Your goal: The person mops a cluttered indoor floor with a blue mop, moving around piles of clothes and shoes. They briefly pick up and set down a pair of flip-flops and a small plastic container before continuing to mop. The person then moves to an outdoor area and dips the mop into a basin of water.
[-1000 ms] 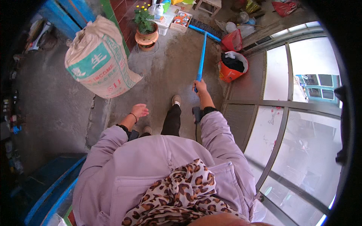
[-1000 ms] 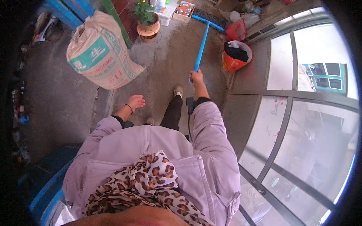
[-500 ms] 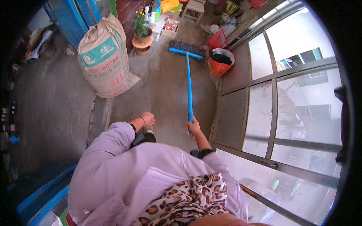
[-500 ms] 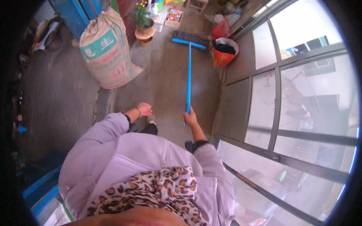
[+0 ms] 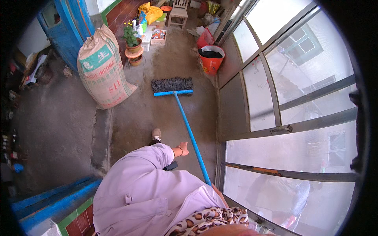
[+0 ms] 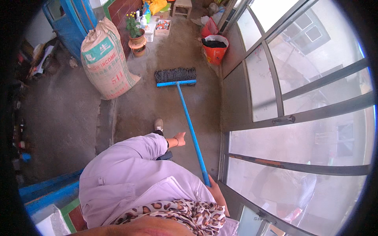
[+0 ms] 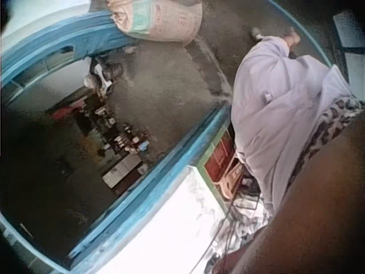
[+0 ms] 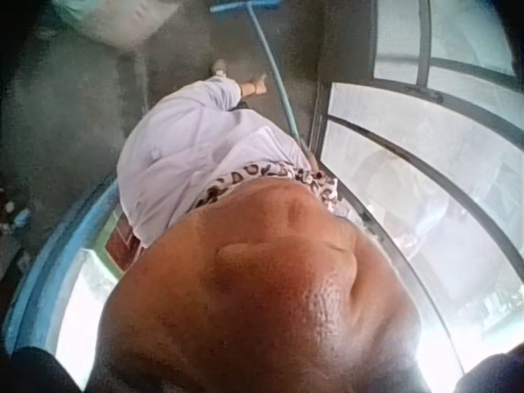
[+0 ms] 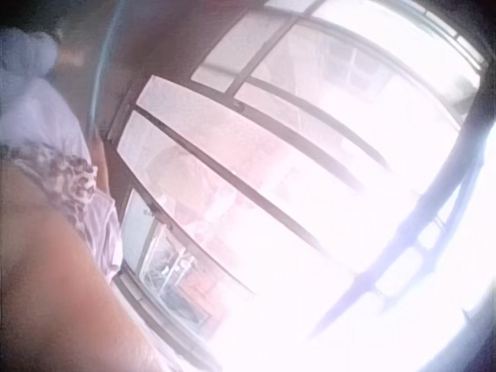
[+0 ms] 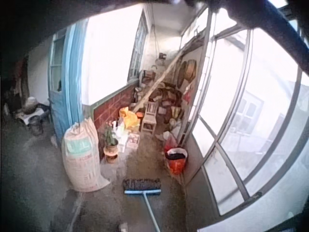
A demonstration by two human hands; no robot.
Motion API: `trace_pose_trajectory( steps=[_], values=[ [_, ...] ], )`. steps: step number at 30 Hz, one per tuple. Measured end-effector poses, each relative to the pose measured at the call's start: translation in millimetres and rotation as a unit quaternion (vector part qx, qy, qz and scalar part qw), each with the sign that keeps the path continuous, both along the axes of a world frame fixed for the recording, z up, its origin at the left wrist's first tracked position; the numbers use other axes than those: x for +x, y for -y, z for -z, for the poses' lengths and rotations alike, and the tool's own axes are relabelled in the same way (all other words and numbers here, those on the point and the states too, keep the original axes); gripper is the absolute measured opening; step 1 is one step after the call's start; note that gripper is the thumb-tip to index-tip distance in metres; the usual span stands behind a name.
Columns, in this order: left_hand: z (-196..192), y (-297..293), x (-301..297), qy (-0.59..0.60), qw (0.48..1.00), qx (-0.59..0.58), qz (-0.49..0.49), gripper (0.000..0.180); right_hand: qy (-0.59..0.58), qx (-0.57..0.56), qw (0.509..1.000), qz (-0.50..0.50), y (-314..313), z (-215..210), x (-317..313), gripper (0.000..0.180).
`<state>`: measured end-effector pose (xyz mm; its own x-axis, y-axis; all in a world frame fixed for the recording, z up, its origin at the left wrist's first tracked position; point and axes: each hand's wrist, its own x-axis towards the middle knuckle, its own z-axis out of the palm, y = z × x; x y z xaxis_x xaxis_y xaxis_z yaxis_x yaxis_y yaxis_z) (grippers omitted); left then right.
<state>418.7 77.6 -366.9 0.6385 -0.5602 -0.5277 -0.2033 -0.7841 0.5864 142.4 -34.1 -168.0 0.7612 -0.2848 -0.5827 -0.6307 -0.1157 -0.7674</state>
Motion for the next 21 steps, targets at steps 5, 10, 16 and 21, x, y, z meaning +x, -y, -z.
trace_pose_trajectory(
  steps=[5, 10, 16, 21],
  values=[
    [-48.9, 12.7, -44.2, 0.139, 0.942, -0.095, 0.292, 0.065, -0.041, 0.109, 0.981, 0.153, 0.9, -50.7, -60.6, 0.055],
    [-54.1, 41.6, -43.8, 0.177, 0.882, -0.123, 0.419, 0.056, -0.056, 0.129, 0.973, 0.183, 1.1, -45.5, -43.3, 0.055],
    [-38.3, 75.0, 20.5, 0.137, 0.864, -0.068, 0.479, 0.020, -0.044, 0.115, 0.975, 0.184, 8.9, -29.0, 16.8, 0.053],
    [-30.5, 66.2, 92.1, 0.171, 0.875, -0.085, 0.444, 0.020, -0.029, 0.070, 0.991, 0.109, 20.6, -14.1, 88.2, 0.053]
  ],
)
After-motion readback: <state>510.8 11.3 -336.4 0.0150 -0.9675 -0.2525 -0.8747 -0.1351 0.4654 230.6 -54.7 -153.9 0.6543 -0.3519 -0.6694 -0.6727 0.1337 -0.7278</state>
